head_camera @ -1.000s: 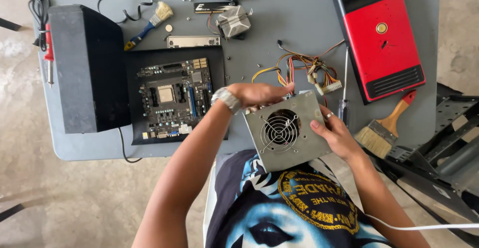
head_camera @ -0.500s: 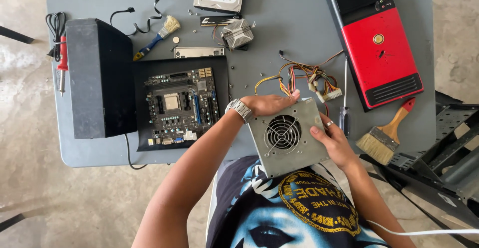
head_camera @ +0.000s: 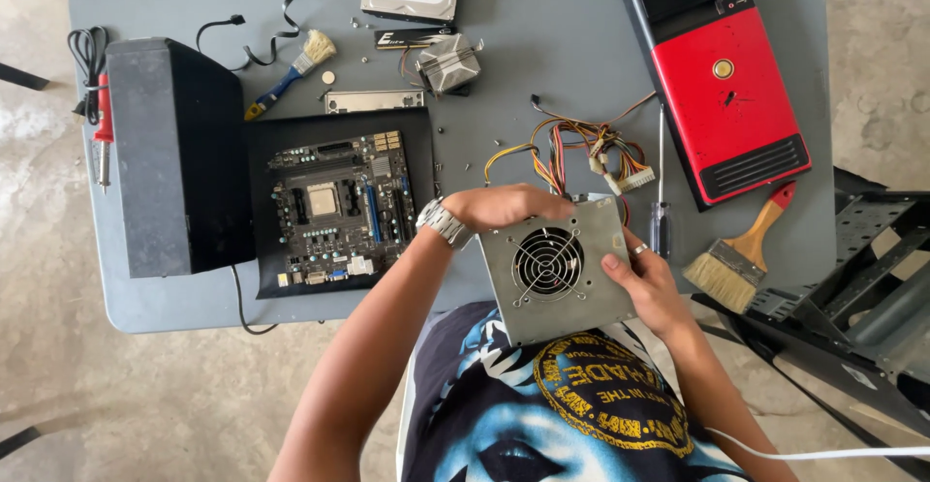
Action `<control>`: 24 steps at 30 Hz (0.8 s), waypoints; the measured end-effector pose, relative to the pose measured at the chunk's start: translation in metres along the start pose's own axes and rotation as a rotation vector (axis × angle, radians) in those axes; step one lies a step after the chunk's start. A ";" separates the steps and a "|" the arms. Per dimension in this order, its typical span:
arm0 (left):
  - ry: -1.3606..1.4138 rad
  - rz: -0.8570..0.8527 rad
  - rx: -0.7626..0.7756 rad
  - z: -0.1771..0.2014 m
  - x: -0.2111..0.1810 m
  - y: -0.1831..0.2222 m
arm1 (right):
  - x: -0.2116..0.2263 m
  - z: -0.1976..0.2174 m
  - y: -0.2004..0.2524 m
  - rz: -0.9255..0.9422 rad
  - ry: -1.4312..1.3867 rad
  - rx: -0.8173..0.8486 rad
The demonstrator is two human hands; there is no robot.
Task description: Disassembling a computer power supply unit using a screwdriver on a repair bench
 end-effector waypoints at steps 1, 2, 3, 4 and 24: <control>0.004 -0.002 0.004 0.003 -0.053 0.000 | -0.001 0.000 0.001 -0.003 -0.002 -0.005; 0.010 0.465 -0.030 0.013 -0.093 -0.008 | -0.001 0.001 0.002 -0.006 -0.004 -0.010; 0.014 0.931 -0.065 0.024 -0.137 -0.015 | -0.002 0.001 0.003 -0.010 -0.005 -0.015; 0.016 0.929 -0.061 0.023 -0.148 -0.017 | -0.003 0.001 0.003 -0.013 -0.004 -0.018; 0.186 0.851 -0.277 0.011 -0.158 -0.013 | -0.024 0.000 0.005 0.121 -0.085 -0.104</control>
Point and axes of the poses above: each hand's wrist, its own y-axis away from the middle knuckle, its own z-axis out of the back of the hand, x = y × z, the point moved 3 cm from there along -y, towards the middle knuckle, and after that the axes turned 1 degree about -y, right-handed, at the moved point
